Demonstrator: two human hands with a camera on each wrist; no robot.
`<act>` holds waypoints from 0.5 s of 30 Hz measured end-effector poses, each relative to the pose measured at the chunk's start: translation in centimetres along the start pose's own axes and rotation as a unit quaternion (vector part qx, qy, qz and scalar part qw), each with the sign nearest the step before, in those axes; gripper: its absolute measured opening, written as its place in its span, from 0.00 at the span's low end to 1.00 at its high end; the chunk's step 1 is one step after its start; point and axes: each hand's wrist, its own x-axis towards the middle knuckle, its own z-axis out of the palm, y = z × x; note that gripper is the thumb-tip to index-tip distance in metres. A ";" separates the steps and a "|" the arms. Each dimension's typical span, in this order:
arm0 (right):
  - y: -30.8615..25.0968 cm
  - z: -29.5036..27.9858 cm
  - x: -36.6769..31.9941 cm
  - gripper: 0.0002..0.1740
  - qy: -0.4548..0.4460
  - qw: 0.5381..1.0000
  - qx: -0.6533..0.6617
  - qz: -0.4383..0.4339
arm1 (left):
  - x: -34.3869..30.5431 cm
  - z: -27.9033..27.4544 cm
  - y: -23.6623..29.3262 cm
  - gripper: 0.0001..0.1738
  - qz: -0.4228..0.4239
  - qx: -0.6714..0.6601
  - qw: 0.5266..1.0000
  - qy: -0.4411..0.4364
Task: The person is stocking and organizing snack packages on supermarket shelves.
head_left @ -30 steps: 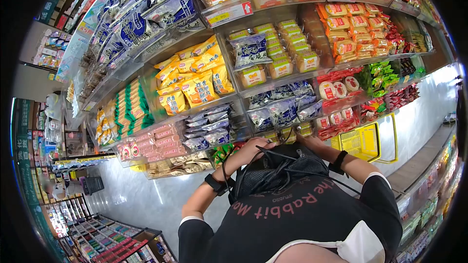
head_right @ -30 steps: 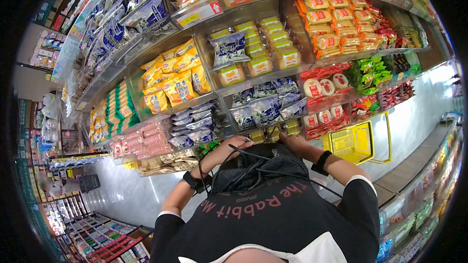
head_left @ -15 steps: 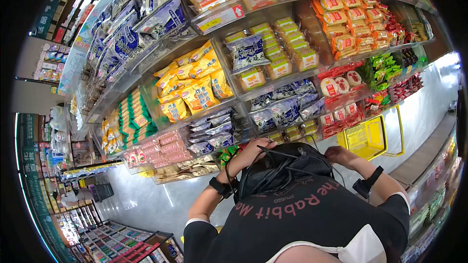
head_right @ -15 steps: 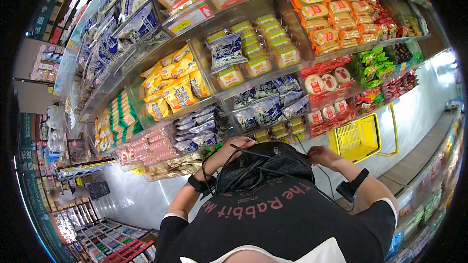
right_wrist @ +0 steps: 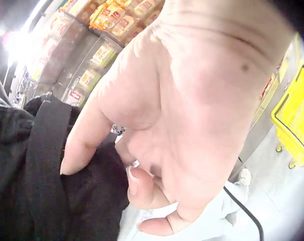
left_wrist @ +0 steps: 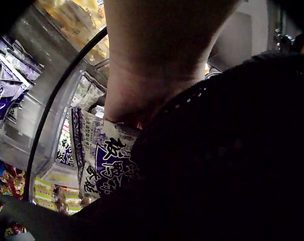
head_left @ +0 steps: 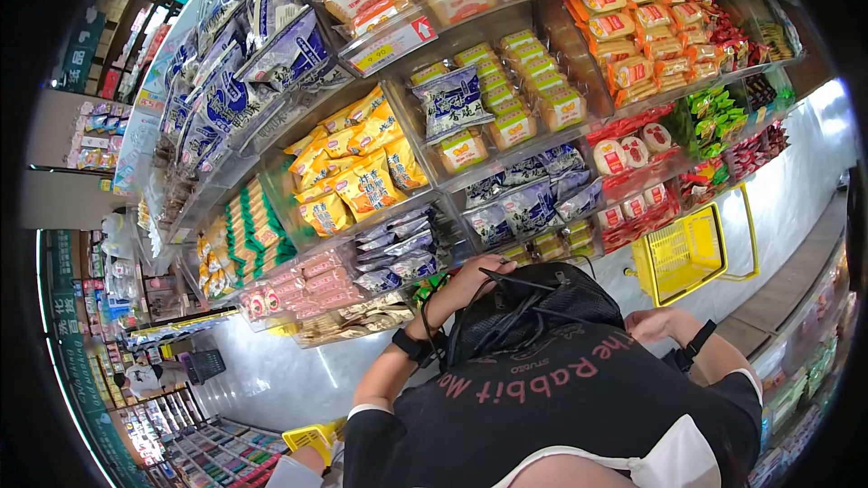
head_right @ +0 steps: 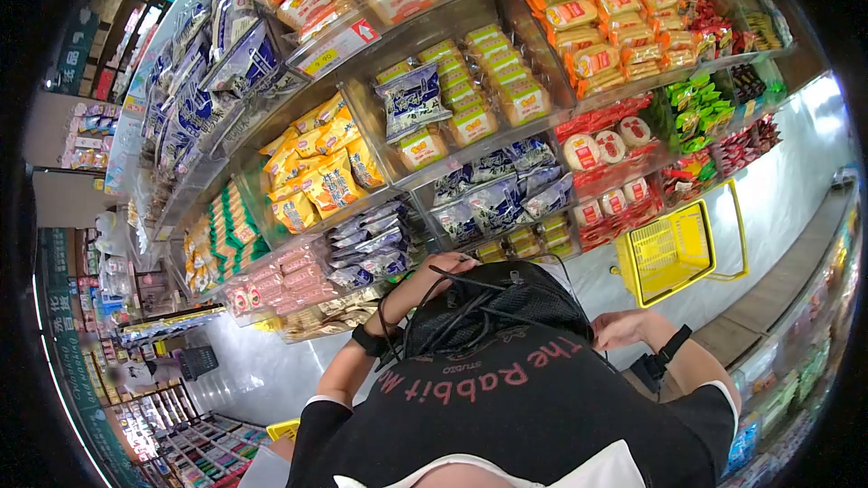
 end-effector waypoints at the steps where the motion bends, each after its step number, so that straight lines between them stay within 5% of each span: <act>1: -0.2 0.6 0.0 0.19 0.033 0.999 -0.019 0.027 | 0.1 0.0 0.0 0.29 0.003 -0.002 1.000 0.005; 3: -0.6 2.8 -0.2 0.23 0.097 0.990 -0.057 0.083 | 0.1 0.1 0.2 0.28 0.009 -0.006 1.000 0.015; 6: 1.3 2.6 1.3 0.26 0.006 0.994 -0.107 0.027 | -0.4 0.6 -0.6 0.26 0.004 0.012 1.000 0.022; 9: 2.3 2.5 1.5 0.31 0.029 0.997 -0.028 0.064 | -0.4 0.5 -0.2 0.26 -0.020 -0.022 0.999 0.010; 15: 4.8 2.1 2.5 0.37 0.017 0.977 -0.194 -0.084 | -0.3 0.3 0.5 0.29 -0.008 0.005 1.000 0.014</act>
